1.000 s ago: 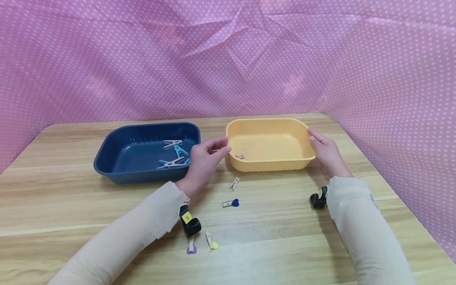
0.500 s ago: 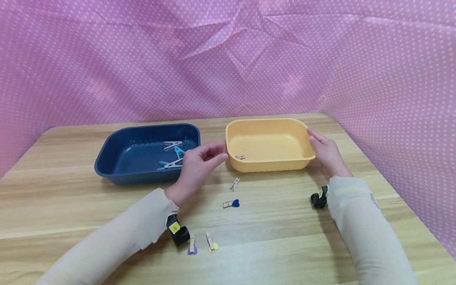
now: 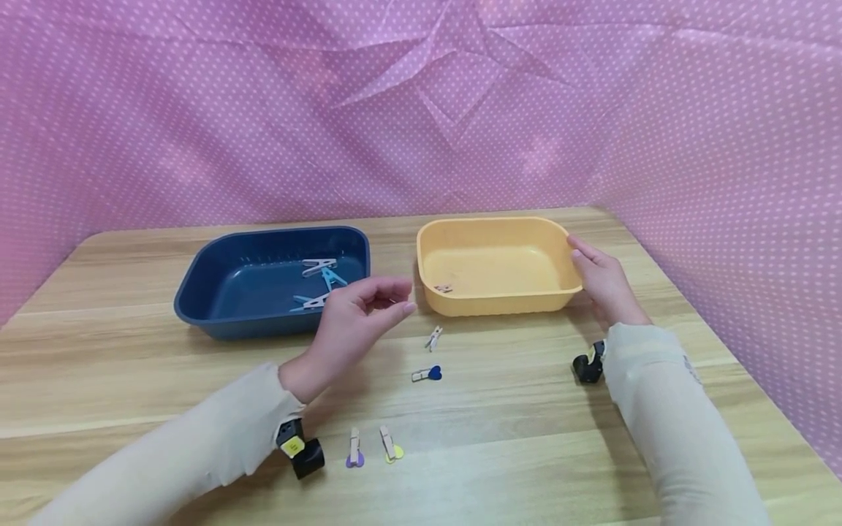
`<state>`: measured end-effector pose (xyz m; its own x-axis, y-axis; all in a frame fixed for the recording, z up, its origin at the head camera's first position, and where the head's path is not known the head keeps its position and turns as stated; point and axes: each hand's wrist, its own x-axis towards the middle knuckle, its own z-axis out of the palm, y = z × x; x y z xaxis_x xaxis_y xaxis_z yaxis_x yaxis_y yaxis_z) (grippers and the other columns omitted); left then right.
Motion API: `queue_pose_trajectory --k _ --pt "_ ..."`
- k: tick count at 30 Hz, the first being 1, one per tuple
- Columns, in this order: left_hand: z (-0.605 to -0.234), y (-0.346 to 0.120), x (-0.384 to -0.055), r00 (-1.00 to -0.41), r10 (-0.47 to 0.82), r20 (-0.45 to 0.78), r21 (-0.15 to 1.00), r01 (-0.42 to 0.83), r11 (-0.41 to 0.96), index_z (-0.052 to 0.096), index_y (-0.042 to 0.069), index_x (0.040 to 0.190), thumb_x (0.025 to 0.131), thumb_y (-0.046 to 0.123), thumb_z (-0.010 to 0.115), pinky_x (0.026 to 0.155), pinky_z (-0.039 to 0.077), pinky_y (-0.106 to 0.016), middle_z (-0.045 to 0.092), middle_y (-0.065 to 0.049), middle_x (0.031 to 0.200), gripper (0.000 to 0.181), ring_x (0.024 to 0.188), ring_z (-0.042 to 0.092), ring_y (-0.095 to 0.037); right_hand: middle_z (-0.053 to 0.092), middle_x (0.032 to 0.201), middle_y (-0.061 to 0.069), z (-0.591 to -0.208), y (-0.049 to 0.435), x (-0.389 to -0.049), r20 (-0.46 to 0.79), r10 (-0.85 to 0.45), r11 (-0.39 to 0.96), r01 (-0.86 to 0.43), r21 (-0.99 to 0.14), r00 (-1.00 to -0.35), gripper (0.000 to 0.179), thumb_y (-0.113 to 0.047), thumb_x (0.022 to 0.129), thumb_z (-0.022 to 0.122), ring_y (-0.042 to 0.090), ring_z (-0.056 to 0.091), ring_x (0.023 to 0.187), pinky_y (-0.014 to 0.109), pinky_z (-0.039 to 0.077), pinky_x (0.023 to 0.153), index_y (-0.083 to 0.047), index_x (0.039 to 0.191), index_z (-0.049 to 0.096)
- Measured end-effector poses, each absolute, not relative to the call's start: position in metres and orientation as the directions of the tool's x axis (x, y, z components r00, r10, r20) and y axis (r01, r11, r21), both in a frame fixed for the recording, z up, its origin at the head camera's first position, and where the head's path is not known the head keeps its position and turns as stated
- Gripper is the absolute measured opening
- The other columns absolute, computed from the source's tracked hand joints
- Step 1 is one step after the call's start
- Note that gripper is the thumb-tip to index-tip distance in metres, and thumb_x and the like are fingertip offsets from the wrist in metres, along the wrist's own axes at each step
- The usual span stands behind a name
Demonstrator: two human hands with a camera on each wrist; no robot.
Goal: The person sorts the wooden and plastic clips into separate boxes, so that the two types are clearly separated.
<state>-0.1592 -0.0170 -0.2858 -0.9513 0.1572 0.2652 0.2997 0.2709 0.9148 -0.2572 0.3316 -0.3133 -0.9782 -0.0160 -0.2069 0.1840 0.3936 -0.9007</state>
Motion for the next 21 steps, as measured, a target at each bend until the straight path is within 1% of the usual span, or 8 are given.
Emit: queue_pose_trajectory --k 3,9,11,17,21 --pt "-0.284 -0.02 -0.152 -0.95 0.175 0.259 0.917 0.299 0.264 0.069 0.014 0.106 0.081 0.018 0.071 0.079 0.052 -0.024 0.067 0.0 0.098 0.025 0.089 0.059 -0.009 0.002 0.154 0.011 -0.313 0.332 -0.257 -0.205 -0.016 0.397 0.182 -0.9 -0.979 0.057 -0.037 0.1 0.028 0.031 0.015 0.139 0.032 0.028 0.107 -0.011 0.147 0.012" --pt "-0.281 -0.026 -0.139 -0.966 0.202 0.162 0.946 0.21 0.248 0.07 0.018 0.105 0.082 0.018 0.07 0.078 0.053 -0.027 0.066 0.003 0.098 0.023 0.09 0.058 -0.011 0.002 0.154 0.01 -0.312 0.331 -0.257 -0.21 -0.019 0.373 0.188 -0.909 -0.978 0.055 -0.034 0.1 0.027 0.031 0.013 0.139 0.036 0.024 0.109 -0.011 0.147 0.011" --pt "-0.28 -0.03 -0.135 -0.969 0.205 0.139 0.949 0.189 0.251 0.07 0.02 0.104 0.081 0.018 0.071 0.078 0.053 -0.028 0.066 0.006 0.097 0.023 0.09 0.058 -0.011 0.002 0.154 0.01 -0.312 0.33 -0.258 -0.216 -0.021 0.365 0.194 -0.911 -0.976 0.055 -0.034 0.1 0.027 0.032 0.013 0.139 0.036 0.024 0.11 -0.011 0.147 0.011" --pt "-0.275 -0.043 -0.121 -0.971 0.22 0.095 0.938 0.162 0.308 0.07 0.023 0.103 0.08 0.02 0.072 0.08 0.051 -0.031 0.067 0.008 0.097 0.024 0.088 0.058 -0.01 0.002 0.154 0.01 -0.312 0.33 -0.258 -0.222 -0.015 0.367 0.201 -0.908 -0.975 0.054 -0.034 0.1 0.027 0.032 0.014 0.139 0.037 0.024 0.11 -0.013 0.148 0.011" --pt "-0.276 -0.054 -0.111 -0.975 0.222 0.029 0.937 0.104 0.334 0.07 0.022 0.103 0.078 0.019 0.074 0.085 0.048 -0.036 0.068 0.008 0.097 0.025 0.089 0.059 -0.01 0.002 0.154 0.01 -0.312 0.331 -0.257 -0.218 -0.02 0.372 0.195 -0.907 -0.976 0.054 -0.034 0.101 0.026 0.032 0.014 0.139 0.037 0.024 0.11 -0.012 0.148 0.01"
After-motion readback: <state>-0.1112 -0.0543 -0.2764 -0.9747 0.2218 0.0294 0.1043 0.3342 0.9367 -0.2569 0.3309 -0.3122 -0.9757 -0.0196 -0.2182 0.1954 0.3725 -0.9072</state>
